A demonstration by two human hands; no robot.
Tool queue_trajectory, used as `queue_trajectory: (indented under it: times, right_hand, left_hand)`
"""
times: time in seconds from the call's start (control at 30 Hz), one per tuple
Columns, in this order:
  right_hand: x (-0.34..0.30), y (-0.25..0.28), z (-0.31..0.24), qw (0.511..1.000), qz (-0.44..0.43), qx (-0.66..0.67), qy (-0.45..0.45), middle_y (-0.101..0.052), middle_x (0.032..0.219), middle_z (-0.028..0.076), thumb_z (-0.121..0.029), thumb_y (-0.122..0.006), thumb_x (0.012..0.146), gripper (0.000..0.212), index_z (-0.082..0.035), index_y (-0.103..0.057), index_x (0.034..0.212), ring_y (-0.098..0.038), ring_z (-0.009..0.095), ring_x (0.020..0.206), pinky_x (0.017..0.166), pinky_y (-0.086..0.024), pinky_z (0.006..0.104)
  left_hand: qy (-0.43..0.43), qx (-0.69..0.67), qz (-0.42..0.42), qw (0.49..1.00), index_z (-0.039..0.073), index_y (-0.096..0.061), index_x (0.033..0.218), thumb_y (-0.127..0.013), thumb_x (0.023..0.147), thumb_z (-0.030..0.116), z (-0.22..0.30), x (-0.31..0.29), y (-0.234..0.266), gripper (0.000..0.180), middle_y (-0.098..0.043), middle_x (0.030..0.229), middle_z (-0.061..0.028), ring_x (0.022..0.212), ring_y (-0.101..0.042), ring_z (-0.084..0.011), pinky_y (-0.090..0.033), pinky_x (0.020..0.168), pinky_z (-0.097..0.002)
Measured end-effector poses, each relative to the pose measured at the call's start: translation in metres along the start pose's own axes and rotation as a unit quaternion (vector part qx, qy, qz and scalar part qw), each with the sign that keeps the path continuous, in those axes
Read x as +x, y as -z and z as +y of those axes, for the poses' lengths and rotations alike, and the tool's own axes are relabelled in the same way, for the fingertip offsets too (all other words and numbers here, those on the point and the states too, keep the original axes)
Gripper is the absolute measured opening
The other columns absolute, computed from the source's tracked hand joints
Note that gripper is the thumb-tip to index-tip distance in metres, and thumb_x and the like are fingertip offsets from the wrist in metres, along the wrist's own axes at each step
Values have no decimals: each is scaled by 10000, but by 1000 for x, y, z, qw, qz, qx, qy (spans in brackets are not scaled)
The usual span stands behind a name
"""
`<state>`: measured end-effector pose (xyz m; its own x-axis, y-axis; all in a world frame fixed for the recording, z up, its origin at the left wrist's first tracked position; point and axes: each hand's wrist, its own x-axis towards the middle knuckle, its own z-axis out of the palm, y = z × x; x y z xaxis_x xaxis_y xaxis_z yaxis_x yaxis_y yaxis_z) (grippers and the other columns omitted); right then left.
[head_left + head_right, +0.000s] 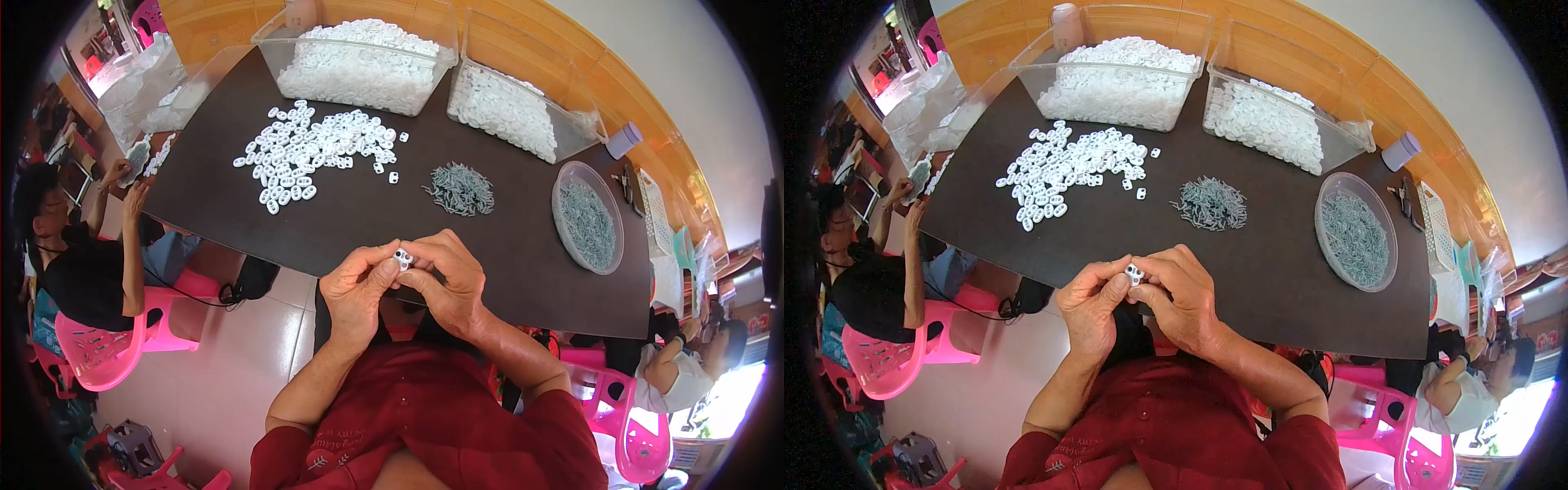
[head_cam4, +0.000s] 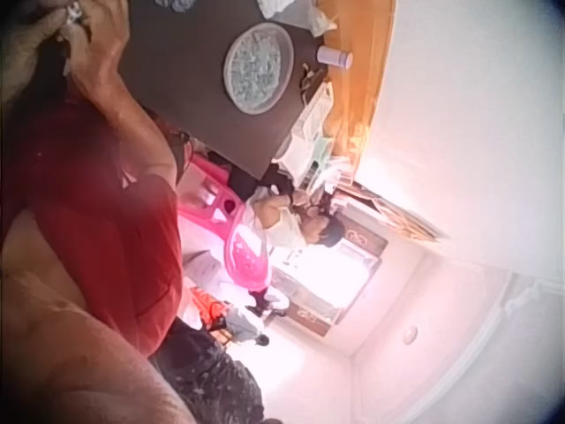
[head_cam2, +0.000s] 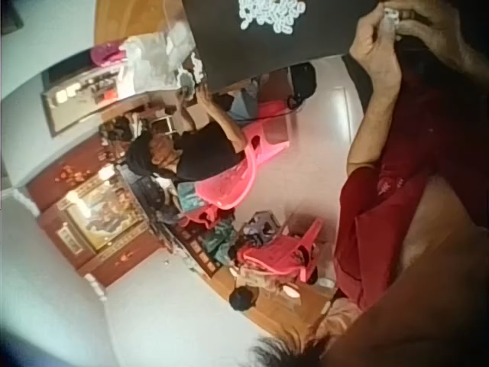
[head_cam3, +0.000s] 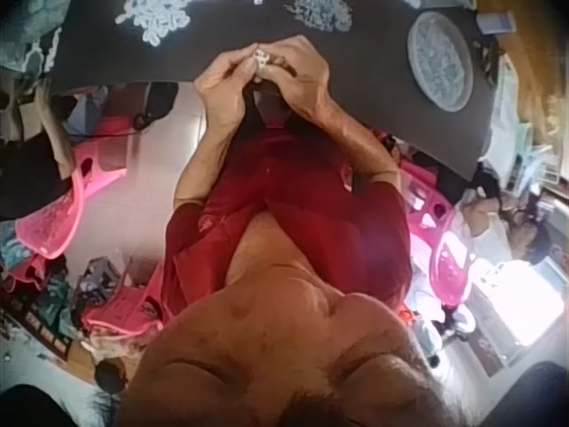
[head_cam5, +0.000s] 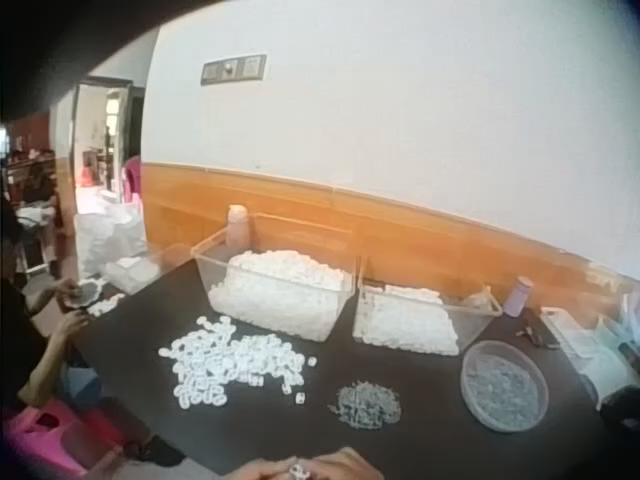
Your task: Manually assembling small plastic components by inserting grey pins into white plastic bases at a workshop table.
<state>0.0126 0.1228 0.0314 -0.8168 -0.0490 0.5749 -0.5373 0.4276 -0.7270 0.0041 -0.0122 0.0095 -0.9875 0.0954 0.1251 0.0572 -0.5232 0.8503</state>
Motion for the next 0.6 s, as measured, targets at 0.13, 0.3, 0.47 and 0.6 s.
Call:
queue_trajectory:
  times: [0.13,0.3,0.47,0.6]
  right_hand:
    - [-2,-2,3,1000,12,-2,20,-622,826,84,50,-662,668,297,4,-630,960,-548,203,705,612,-451,306]
    - [-4,-4,10,999,11,-11,50,-629,863,80,75,-682,691,335,-2,-627,1012,-532,153,699,595,-439,261]
    - [-4,-7,4,1000,10,-8,3,-610,874,80,71,-678,702,352,-3,-616,1041,-518,154,692,597,-446,267]
    - [-6,-7,1,1000,11,-14,5,-607,883,82,74,-667,712,361,-6,-611,1060,-519,152,701,606,-450,270]
  left_hand:
    - [-17,34,18,999,-37,-643,988,-633,839,40,-1,-1,-3,168,-624,815,-56,682,-558,-96,-469,600,-206]
    - [-23,34,18,999,-35,-630,994,-633,847,60,-7,-1,-2,176,-620,810,-50,669,-540,-82,-452,590,-193]
    - [-2,21,12,1000,-35,-626,1008,-616,863,72,-5,4,-1,180,-623,828,-48,688,-536,-77,-448,604,-192]
    - [-14,28,7,999,-39,-623,1025,-606,869,69,0,2,0,191,-625,837,-48,691,-537,-80,-448,607,-196]
